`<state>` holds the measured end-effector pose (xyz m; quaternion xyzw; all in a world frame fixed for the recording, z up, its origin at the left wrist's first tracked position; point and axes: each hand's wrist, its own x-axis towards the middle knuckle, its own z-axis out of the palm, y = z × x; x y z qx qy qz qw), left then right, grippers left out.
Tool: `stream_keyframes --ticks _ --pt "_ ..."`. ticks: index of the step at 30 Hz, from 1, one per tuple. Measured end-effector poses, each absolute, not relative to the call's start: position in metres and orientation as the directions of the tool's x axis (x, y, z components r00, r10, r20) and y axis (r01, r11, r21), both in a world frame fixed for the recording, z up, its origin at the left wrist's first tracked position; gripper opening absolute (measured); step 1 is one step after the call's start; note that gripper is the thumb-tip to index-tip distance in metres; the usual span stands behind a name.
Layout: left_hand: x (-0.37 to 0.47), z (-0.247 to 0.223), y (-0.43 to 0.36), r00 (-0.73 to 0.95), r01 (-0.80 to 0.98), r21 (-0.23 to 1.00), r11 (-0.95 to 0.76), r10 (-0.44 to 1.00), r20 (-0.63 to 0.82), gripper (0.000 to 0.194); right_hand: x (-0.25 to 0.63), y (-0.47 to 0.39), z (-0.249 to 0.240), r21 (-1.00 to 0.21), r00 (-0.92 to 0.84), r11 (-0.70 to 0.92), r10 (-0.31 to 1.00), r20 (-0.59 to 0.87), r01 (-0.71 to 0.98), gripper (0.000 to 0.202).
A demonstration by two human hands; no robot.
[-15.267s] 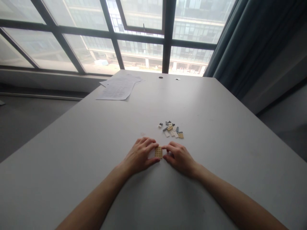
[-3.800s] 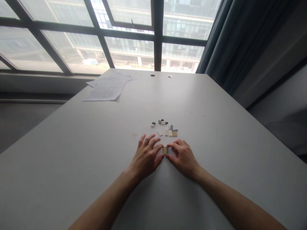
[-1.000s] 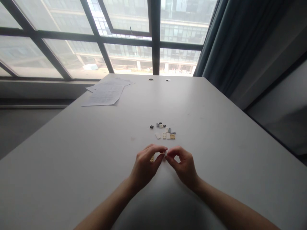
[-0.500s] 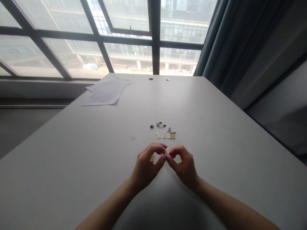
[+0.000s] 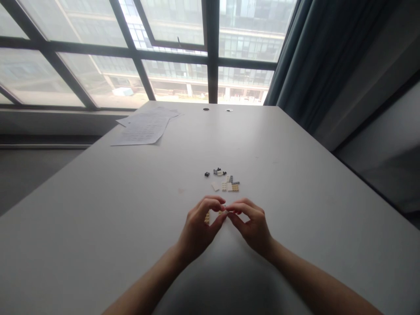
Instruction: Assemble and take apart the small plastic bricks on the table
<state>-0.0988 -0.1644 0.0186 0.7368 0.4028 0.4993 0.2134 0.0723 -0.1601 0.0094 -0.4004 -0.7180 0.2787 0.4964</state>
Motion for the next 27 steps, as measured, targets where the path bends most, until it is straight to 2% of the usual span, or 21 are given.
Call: stream_keyframes --ticks 4,12,17,20,27 --pt "-0.103 0.021 -0.162 0.132 0.409 0.708 -0.575 0.805 0.578 0.017 0.080 -0.152 0.011 -0.797 -0.172 0.486 0.874 0.455 0.359 0.007" --pt "-0.130 0.014 -0.140 -0.100 0.503 0.734 -0.456 0.813 0.573 0.008 0.093 -0.134 0.002 -0.792 -0.112 0.371 0.924 0.364 0.484 0.006" --pt "-0.153 0.001 -0.122 -0.353 0.376 0.877 -0.299 0.829 0.433 0.016 0.091 -0.134 0.002 -0.809 -0.130 0.333 0.942 0.310 0.484 0.007" --pt "-0.163 -0.007 -0.114 -0.443 0.269 0.935 -0.232 0.832 0.333 0.020 0.085 -0.133 0.008 -0.828 -0.168 0.309 0.951 0.260 0.468 0.007" --pt "-0.168 -0.014 -0.112 -0.408 0.253 0.954 -0.163 0.876 0.258 0.019 0.056 -0.111 0.020 -0.791 -0.345 0.354 0.919 0.193 0.500 0.007"
